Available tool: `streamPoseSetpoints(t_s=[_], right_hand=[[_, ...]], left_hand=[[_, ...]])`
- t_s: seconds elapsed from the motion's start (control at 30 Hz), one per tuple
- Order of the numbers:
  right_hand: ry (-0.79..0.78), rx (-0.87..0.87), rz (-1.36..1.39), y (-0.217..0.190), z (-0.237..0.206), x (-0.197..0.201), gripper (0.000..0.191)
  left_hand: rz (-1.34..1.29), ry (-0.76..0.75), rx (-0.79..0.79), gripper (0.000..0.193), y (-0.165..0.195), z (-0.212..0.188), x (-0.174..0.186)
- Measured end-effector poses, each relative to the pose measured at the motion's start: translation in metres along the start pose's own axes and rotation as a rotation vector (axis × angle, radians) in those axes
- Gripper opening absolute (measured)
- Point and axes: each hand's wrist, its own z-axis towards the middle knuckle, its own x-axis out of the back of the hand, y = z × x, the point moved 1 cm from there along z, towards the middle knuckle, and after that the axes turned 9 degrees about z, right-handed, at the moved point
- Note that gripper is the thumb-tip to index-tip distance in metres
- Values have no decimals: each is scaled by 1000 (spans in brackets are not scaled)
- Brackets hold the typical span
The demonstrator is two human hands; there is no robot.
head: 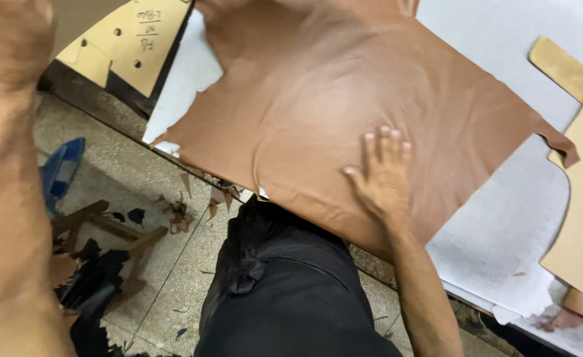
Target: The person lays a large piece of brown leather on a work table, places cardboard templates on it, and uses a utility knife to cut the leather along the template edges. The person removes the templates and sets aside the cut leather pieces, then repeats the process with additional templates and leather sections.
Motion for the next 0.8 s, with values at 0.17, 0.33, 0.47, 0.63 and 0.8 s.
streamPoseSetpoints(t_s=[0.17, 0.33, 0.47, 0.63, 0.8], right_hand=[[232, -326, 12, 133, -57, 27, 78], [861, -120, 1127, 183, -88, 14, 53], [1010, -261, 1471, 195, -117, 17, 32], [787, -378, 1840, 165, -135, 26, 40], [557, -607, 1823, 154, -144, 25, 51]], left_hand=[[69, 121, -102, 20, 52, 13, 33], [166, 383, -241, 20, 120, 16, 86], [88, 590, -382, 19, 202, -18, 125], [-445, 419, -680, 26, 319, -88, 137], [-660, 211, -768, 25, 343, -148, 116]])
